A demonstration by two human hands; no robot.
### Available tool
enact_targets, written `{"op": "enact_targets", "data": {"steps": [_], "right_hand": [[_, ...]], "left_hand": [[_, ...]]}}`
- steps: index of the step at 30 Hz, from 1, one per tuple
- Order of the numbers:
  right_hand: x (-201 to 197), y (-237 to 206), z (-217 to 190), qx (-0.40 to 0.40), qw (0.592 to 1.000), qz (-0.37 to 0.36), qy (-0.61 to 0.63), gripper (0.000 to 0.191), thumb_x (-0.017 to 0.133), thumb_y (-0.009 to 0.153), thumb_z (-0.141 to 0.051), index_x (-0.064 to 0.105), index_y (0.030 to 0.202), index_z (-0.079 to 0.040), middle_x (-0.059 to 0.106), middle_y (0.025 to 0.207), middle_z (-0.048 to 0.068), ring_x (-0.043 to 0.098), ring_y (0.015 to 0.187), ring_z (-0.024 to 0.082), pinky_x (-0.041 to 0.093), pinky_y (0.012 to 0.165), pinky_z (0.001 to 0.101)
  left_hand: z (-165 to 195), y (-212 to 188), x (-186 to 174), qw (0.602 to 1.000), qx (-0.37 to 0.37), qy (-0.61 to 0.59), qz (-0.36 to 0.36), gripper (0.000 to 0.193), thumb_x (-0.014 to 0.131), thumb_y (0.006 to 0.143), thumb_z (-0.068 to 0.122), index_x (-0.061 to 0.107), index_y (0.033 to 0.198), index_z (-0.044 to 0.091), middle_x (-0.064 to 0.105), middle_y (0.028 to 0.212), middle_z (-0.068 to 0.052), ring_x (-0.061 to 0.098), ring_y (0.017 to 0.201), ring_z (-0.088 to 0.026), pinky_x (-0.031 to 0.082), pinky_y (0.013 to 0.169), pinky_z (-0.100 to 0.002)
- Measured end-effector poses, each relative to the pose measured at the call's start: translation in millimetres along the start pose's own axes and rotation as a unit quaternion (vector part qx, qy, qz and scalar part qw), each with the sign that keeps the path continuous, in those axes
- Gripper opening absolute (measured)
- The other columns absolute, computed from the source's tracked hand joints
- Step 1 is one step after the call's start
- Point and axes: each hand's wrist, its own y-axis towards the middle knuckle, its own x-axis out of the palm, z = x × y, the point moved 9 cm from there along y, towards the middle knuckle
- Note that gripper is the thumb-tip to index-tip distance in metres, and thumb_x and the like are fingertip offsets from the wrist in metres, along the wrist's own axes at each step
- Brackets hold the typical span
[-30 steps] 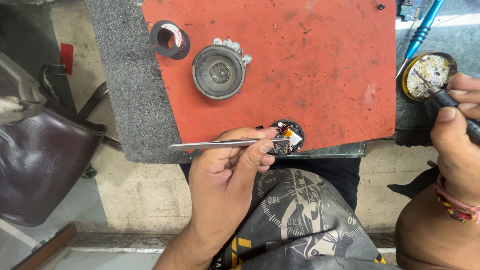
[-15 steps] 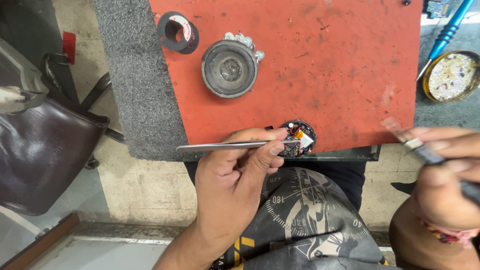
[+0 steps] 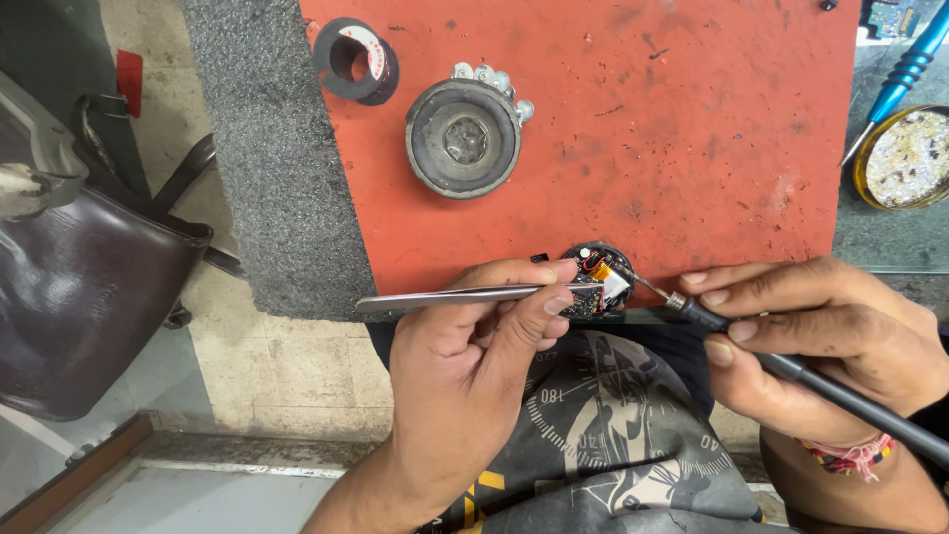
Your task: The person uses a soldering iron and tweezers to solder a small electronic component onto a circuit board. They hold the board steady, apply solder to specific points, and then inspect the board by turning it over in their hands.
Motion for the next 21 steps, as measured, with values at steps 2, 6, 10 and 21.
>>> {"op": "enact_targets", "data": {"steps": [2,6,10,21], "right_hand": [[0.8,1.2,-1.1,-0.002,1.0,-0.007,-0.012,0.02,0.077,0.082,-0.001,0.058,0.081,0.002,0.066,0.088,0.02,0.076,0.094,0.036,0.067,0.087,0.0476],[2.5,3.5,-3.1,0.003,1.0,-0.007,-0.019,0.021,0.078,0.082,-0.002,0.058,0.081,0.002,0.066,0.089,0.022,0.076,0.094,0.036,0.067,0.086,0.0467],[2.6,5.4,-4.6,0.013,1.0,0.006,-0.011,0.022,0.078,0.083,-0.003,0.058,0.08,0.002,0.067,0.088,0.022,0.076,0.093,0.035,0.067,0.087,0.047],[3.6,6.7,-7.7,0.01,1.0,0.013,-0.02,0.022,0.079,0.083,-0.003,0.058,0.079,0.003,0.067,0.089,0.023,0.076,0.094,0.036,0.067,0.086,0.0449]], "left_hand": [[0.4,-0.1,0.2,1.0,0.0,0.005,-0.001,0.022,0.07,0.1,0.012,0.074,0.118,-0.001,0.08,0.102,-0.006,0.072,0.082,-0.006,0.061,0.074,-0.02],[1.1,0.3,0.2,1.0,0.001,0.014,-0.003,0.022,0.07,0.1,0.012,0.074,0.118,0.0,0.08,0.101,-0.006,0.072,0.082,-0.006,0.061,0.074,-0.02],[2.8,0.7,-0.1,1.0,0.009,0.026,0.001,0.021,0.07,0.1,0.013,0.073,0.116,0.001,0.08,0.105,-0.005,0.074,0.083,-0.006,0.063,0.073,-0.02],[4.0,1.2,-0.5,0.999,0.012,0.037,0.005,0.021,0.07,0.1,0.013,0.074,0.116,0.001,0.08,0.104,-0.005,0.074,0.082,-0.006,0.063,0.073,-0.02]]}}
